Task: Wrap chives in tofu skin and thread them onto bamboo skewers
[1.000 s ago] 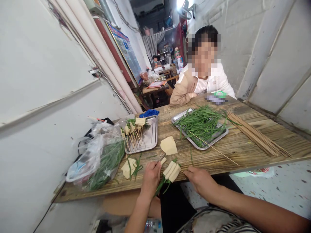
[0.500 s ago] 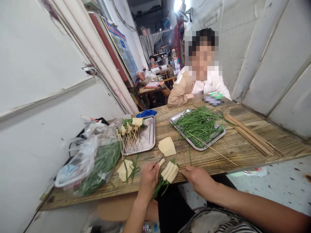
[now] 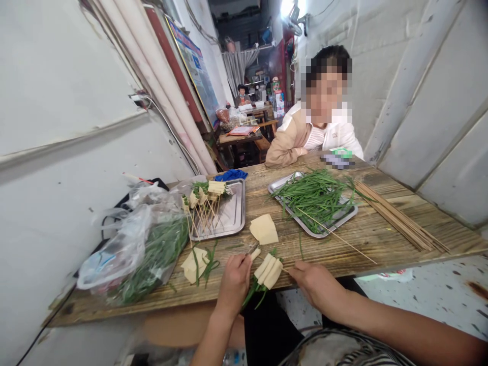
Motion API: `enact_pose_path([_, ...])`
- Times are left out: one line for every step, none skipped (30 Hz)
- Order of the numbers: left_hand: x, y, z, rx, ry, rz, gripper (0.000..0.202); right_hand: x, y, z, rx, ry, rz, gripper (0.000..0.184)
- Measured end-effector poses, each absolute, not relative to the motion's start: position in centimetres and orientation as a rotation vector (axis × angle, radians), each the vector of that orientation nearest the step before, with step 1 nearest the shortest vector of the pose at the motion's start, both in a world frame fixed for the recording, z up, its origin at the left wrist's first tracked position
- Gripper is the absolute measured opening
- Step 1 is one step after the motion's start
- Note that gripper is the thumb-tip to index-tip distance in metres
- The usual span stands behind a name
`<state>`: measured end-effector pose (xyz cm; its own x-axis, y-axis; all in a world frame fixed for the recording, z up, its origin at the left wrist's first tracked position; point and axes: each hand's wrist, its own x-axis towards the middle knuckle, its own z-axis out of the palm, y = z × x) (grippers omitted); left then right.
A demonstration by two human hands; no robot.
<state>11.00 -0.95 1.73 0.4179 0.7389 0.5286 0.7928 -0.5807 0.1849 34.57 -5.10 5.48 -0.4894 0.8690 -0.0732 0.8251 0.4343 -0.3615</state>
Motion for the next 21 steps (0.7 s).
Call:
enact_pose_path([11.01, -0.94, 1.7, -2.566, -1.391, -0.888, 0.022, 34.57, -5.17, 5.47, -1.52, -2.557, 0.532, 0.026])
enact_pose_path([11.01, -0.92, 1.68, -2.568, -1.389, -0.892, 0.021, 34.58, -5.23, 5.43, -1.523, -2.558, 0.528, 0.025])
enact_pose_path([11.02, -0.9, 1.67, -2.569, -1.386, -0.896, 0.021, 34.59, -5.27, 5.36, -1.527, -2.558, 0.524, 0.025])
enact_pose_path([11.02, -0.87, 1.66, -2.569, -1.386, -0.897, 0.021, 34.6, -5.31, 5.27, -1.533, -2.556, 0.519, 0.025])
enact_pose_path([11.02, -0.85, 1.67, -2.568, -1.386, -0.901, 0.022, 34.61, -5.33, 5.17, -1.538, -2.553, 0.512, 0.025])
enact_pose_path([11.02, -0.84, 1.69, -2.571, -1.387, -0.902, 0.022, 34.61, -5.34, 5.06, -1.538, -2.551, 0.508, 0.025])
enact_pose_path([11.03, -0.84, 1.72, -2.576, -1.393, -0.901, 0.022, 34.6, -5.33, 4.97, -1.537, -2.55, 0.507, 0.025])
enact_pose_path([11.03, -0.84, 1.74, -2.583, -1.401, -0.899, 0.022, 34.59, -5.31, 4.9, -1.533, -2.549, 0.507, 0.025])
enact_pose_path([11.02, -0.85, 1.76, -2.589, -1.408, -0.898, 0.022, 34.57, -5.28, 4.85, -1.526, -2.549, 0.511, 0.025])
enact_pose_path([11.01, -0.88, 1.76, -2.594, -1.416, -0.897, 0.022, 34.54, -5.24, 4.82, -1.521, -2.548, 0.517, 0.025])
enact_pose_path([10.99, -0.9, 1.74, -2.595, -1.421, -0.901, 0.023, 34.5, -5.19, 4.83, -1.52, -2.546, 0.522, 0.025])
enact_pose_path([10.95, -0.93, 1.69, -2.597, -1.424, -0.907, 0.023, 34.47, -5.14, 4.86, -1.524, -2.545, 0.525, 0.025])
enact_pose_path([10.91, -0.95, 1.61, -2.599, -1.424, -0.918, 0.023, 34.43, -5.09, 4.91, -1.529, -2.546, 0.529, 0.026])
enact_pose_path([10.85, -0.97, 1.5, -2.603, -1.425, -0.929, 0.023, 34.39, -5.04, 4.98, -1.534, -2.553, 0.535, 0.027])
enact_pose_path([10.78, -0.97, 1.38, -2.605, -1.428, -0.939, 0.023, 34.36, -5.0, 5.05, -1.538, -2.563, 0.545, 0.028])
enact_pose_path([10.72, -0.97, 1.25, -2.606, -1.428, -0.946, 0.024, 34.33, -4.97, 5.11, -1.541, -2.574, 0.553, 0.029])
enact_pose_path([10.65, -0.95, 1.12, -2.605, -1.426, -0.949, 0.024, 34.29, -4.95, 5.15, -1.539, -2.584, 0.561, 0.03])
enact_pose_path([10.6, -0.92, 1.01, -2.602, -1.42, -0.95, 0.025, 34.26, -4.94, 5.18, -1.537, -2.591, 0.566, 0.03])
enact_pose_path([10.56, -0.89, 0.93, -2.598, -1.412, -0.951, 0.025, 34.23, -4.93, 5.17, -1.534, -2.591, 0.564, 0.031])
enact_pose_path([10.54, -0.86, 0.87, -2.599, -1.405, -0.948, 0.025, 34.2, -4.92, 5.15, -1.53, -2.587, 0.557, 0.031])
enact_pose_path([10.54, -0.83, 0.84, -2.599, -1.4, -0.948, 0.024, 34.16, -4.9, 5.12, -1.528, -2.581, 0.547, 0.031])
